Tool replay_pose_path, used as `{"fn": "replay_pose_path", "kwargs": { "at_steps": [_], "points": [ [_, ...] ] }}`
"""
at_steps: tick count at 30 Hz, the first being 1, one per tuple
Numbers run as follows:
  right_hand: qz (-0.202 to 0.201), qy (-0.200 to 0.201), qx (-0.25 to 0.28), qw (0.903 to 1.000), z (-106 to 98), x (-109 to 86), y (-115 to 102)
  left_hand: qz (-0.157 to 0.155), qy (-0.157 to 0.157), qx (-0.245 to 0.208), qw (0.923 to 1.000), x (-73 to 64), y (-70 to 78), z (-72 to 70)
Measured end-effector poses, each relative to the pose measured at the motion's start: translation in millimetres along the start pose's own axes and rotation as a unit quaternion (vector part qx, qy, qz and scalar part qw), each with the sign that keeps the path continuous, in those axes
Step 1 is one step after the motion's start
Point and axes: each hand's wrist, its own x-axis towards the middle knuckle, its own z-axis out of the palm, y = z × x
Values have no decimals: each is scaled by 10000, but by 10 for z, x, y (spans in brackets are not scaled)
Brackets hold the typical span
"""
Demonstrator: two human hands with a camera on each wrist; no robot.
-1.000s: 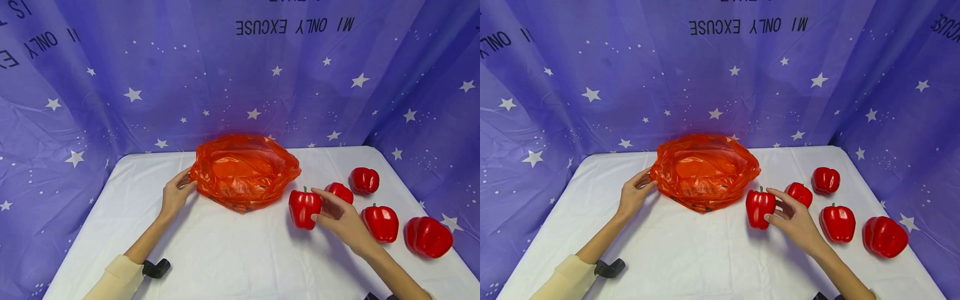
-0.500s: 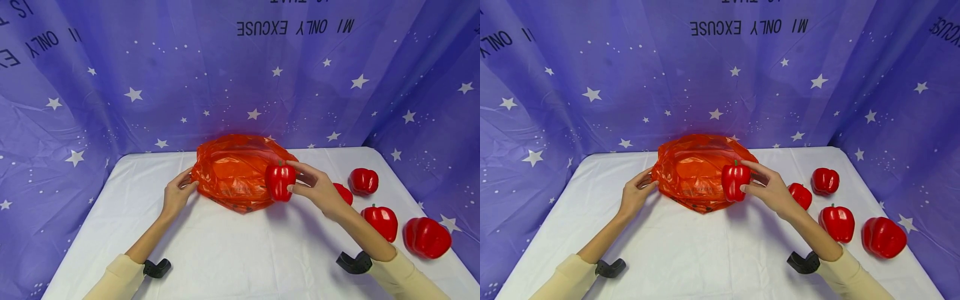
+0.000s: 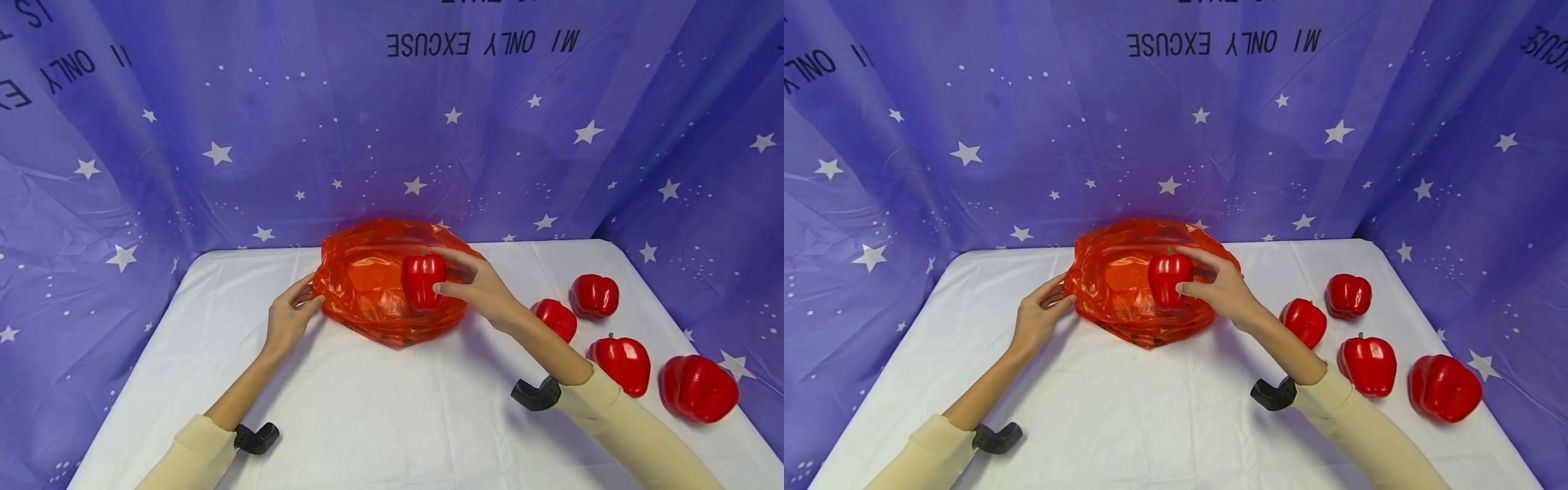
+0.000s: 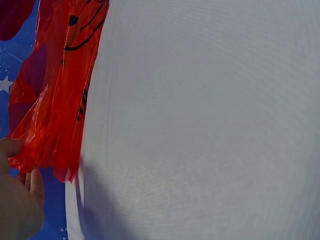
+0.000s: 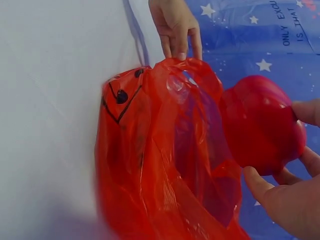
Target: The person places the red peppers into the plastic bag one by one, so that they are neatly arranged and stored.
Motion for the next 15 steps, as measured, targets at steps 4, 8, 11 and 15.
{"fn": "replay_pose_path", "kwargs": {
  "at_steps": [4, 8, 11, 15],
  "points": [
    [183, 15, -34, 9998, 73, 110, 21, -16, 7, 7, 10000, -6, 5, -6],
    [299, 22, -12, 9996, 118, 235, 55, -8, -14, -15, 10000, -1, 2, 0],
    [335, 97, -60, 9994, 140, 328, 75, 4, -31, 1, 10000, 4, -3, 5],
    [480, 182, -11, 9987, 180, 446, 91, 9, -40, -3, 10000, 6, -3, 5]
  ]
}}
